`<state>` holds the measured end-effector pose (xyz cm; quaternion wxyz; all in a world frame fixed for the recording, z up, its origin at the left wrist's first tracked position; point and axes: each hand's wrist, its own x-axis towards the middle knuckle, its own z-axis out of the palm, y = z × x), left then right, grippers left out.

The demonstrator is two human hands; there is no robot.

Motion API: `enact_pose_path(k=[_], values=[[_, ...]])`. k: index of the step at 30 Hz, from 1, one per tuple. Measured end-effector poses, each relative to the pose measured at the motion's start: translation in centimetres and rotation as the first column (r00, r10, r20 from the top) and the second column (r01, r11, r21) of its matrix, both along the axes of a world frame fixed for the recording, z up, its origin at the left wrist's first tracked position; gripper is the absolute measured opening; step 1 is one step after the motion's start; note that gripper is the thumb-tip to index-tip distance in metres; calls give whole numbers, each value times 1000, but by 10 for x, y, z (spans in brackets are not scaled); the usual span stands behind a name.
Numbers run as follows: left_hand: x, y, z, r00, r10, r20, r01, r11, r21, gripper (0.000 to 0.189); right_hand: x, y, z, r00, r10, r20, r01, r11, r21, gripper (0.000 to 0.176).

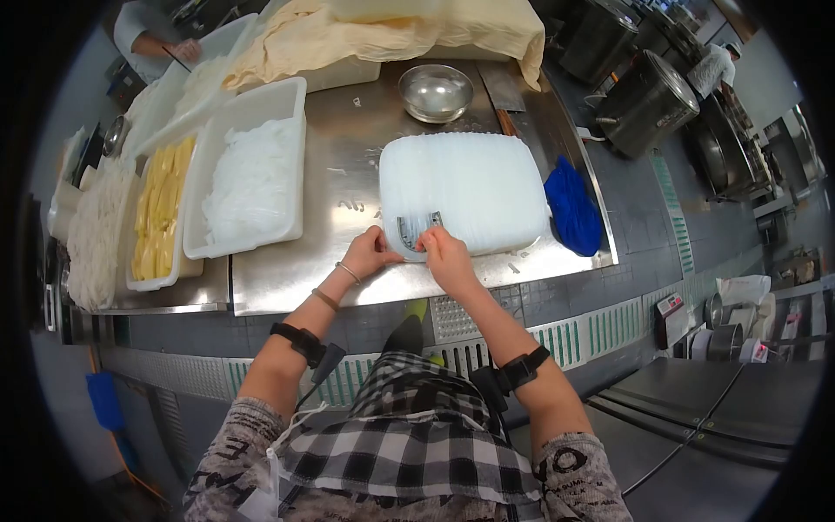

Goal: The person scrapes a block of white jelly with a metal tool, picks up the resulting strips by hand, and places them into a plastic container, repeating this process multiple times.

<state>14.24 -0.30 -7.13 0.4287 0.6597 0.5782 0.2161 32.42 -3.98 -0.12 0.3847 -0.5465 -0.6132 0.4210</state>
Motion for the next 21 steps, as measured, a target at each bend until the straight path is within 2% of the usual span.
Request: enact_pose_path(k=[4,6,7,9,11,12,13,14,15,17,18,21], values=[[-8,1,-3,997,-46,62,47,999,-23,37,4,-27,-14,1000,23,7,-23,1000,-8,20],[-16,1,-8,995,-87,57,84,995,52,23,3,-46,-30,993,-8,114,-16,977,213,13],[-17,0,-9,995,-92,49,90,995,51,23,5,-51,-35,994,-14,107,-9,977,212,13],[-15,-3,8,980,120,-156,-50,918,394,16,8,-59,-42,981,27,190,-94,931,352,6],[-12,-5,32,983,111,-149,-53,936,347,22,10,-64,-53,971,42,234,-139,898,417,8],[-8,-3,39,992,-3,-125,72,830,554,29,11,-66,-59,956,60,287,-196,859,473,11],[-5,0,42,985,-121,-125,174,662,729,37,13,-68,-65,958,55,283,-190,859,475,11],[-3,2,49,925,-272,-264,378,627,681,61,15,-69,-68,959,56,279,-200,830,520,14],[2,4,54,923,-275,-270,385,625,679,61,15,-68,-70,960,57,274,-208,800,563,17],[15,4,65,751,-398,-527,652,575,494,75,17,-70,-76,963,67,261,-208,798,565,19],[19,9,63,702,-436,-563,701,562,439,87,18,-72,-78,964,79,256,-215,796,566,20],[31,23,62,622,-482,-617,773,502,388,89,26,-77,-80,963,104,247,-230,794,562,19]])
